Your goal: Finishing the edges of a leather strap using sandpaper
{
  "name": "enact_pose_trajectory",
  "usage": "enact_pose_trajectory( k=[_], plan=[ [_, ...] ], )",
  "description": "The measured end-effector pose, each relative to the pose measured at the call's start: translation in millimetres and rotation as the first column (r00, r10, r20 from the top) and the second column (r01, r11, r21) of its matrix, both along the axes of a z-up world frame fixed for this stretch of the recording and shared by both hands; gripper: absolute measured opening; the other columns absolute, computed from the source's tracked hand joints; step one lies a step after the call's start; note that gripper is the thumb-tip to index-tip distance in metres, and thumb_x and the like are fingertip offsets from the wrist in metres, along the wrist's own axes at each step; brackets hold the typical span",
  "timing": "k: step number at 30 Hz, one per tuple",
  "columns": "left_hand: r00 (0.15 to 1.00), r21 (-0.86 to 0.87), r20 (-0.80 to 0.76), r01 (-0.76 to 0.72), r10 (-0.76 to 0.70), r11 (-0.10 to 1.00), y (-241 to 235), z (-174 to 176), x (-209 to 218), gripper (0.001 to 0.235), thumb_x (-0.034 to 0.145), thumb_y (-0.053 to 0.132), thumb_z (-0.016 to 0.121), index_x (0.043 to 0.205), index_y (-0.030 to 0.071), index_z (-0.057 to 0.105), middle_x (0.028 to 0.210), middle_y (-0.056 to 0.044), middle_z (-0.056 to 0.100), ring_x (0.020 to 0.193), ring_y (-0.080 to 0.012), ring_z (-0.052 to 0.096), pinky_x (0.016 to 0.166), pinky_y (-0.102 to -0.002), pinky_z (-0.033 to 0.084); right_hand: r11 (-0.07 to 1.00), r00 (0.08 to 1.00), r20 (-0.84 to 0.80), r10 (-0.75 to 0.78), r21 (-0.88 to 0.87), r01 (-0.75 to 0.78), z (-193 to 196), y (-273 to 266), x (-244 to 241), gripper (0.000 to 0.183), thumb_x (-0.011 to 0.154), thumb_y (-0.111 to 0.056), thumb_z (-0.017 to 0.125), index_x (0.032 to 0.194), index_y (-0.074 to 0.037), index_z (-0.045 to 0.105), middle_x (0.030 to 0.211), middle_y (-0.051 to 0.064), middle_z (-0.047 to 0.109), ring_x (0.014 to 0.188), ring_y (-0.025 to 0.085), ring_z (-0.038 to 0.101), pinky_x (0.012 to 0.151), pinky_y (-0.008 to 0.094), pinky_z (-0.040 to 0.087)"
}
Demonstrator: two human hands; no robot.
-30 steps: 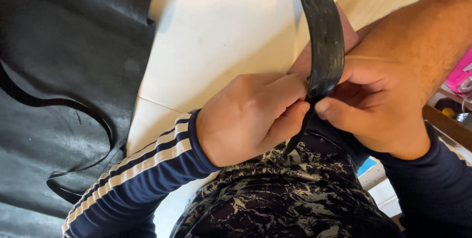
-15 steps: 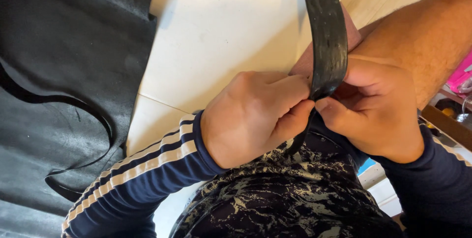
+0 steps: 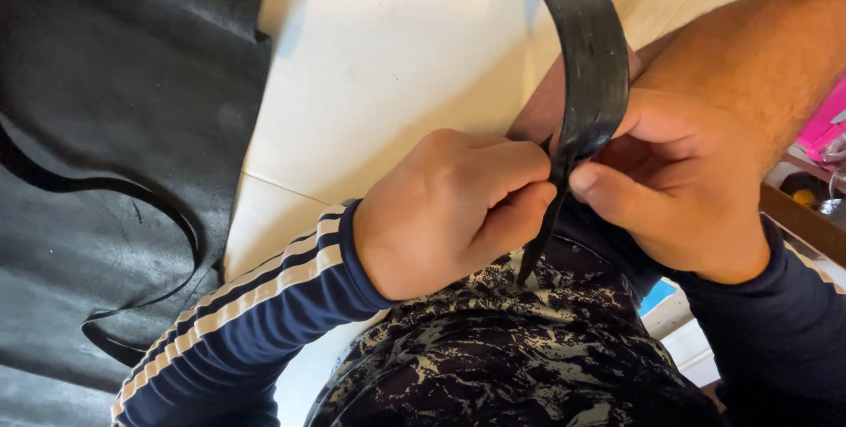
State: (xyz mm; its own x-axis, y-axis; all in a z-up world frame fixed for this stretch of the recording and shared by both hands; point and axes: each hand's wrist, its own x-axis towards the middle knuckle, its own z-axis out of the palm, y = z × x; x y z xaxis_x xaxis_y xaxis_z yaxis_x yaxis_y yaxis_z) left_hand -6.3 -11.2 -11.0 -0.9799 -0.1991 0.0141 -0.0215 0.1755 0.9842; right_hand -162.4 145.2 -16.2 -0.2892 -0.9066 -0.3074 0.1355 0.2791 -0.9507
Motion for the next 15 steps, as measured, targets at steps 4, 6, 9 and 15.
enact_pose_trajectory(
  k=[4,6,9,15],
  plan=[
    [0.999,0.015,0.022,-0.027,0.027,1.0,-0.4,4.1,-1.0,0.021,0.098,0.004,0.053,0.078,0.004,0.044,0.066,-0.012,0.044,0.055,-0.0296,0.042,0.053,-0.043,0.029,0.998,0.99,-0.13,0.063,0.003,-0.063,5.7,-4.5,0.0,0.01,0.093,-0.008,0.066,0.096,0.001,0.065,0.085,0.005,0.064,0.077,0.014,0.055,0.075,0.027,0.045],
    [0.999,0.036,-0.013,-0.038,0.038,0.999,1.1,5.0,-0.9,0.025,0.098,0.003,0.051,0.077,0.004,0.038,0.067,-0.011,0.04,0.055,-0.028,0.038,0.053,-0.042,0.027,0.998,0.986,-0.157,0.062,0.0,-0.063,8.5,-7.2,2.0,0.008,0.093,-0.004,0.063,0.093,0.004,0.066,0.086,0.008,0.066,0.079,0.016,0.06,0.076,0.028,0.049],
    [0.997,0.022,-0.012,-0.077,0.077,0.997,5.4,4.4,-0.9,0.025,0.095,0.001,0.054,0.076,0.004,0.038,0.064,-0.011,0.038,0.054,-0.0273,0.037,0.052,-0.042,0.025,0.995,0.955,-0.281,0.095,0.044,-0.087,16.6,-16.4,4.4,0.008,0.089,0.004,0.06,0.088,0.004,0.067,0.079,0.007,0.065,0.074,0.015,0.058,0.068,0.026,0.046],
    [0.979,-0.014,-0.041,-0.203,0.202,0.979,11.9,5.5,-6.1,0.032,0.084,-0.007,0.055,0.067,0.007,0.031,0.06,-0.005,0.029,0.054,-0.0181,0.025,0.049,-0.037,0.02,0.995,0.963,-0.265,0.052,0.093,-0.028,12.1,-11.2,12.3,0.011,0.086,0.001,0.056,0.089,0.002,0.067,0.082,0.006,0.066,0.077,0.013,0.059,0.07,0.025,0.049]
  ],
)
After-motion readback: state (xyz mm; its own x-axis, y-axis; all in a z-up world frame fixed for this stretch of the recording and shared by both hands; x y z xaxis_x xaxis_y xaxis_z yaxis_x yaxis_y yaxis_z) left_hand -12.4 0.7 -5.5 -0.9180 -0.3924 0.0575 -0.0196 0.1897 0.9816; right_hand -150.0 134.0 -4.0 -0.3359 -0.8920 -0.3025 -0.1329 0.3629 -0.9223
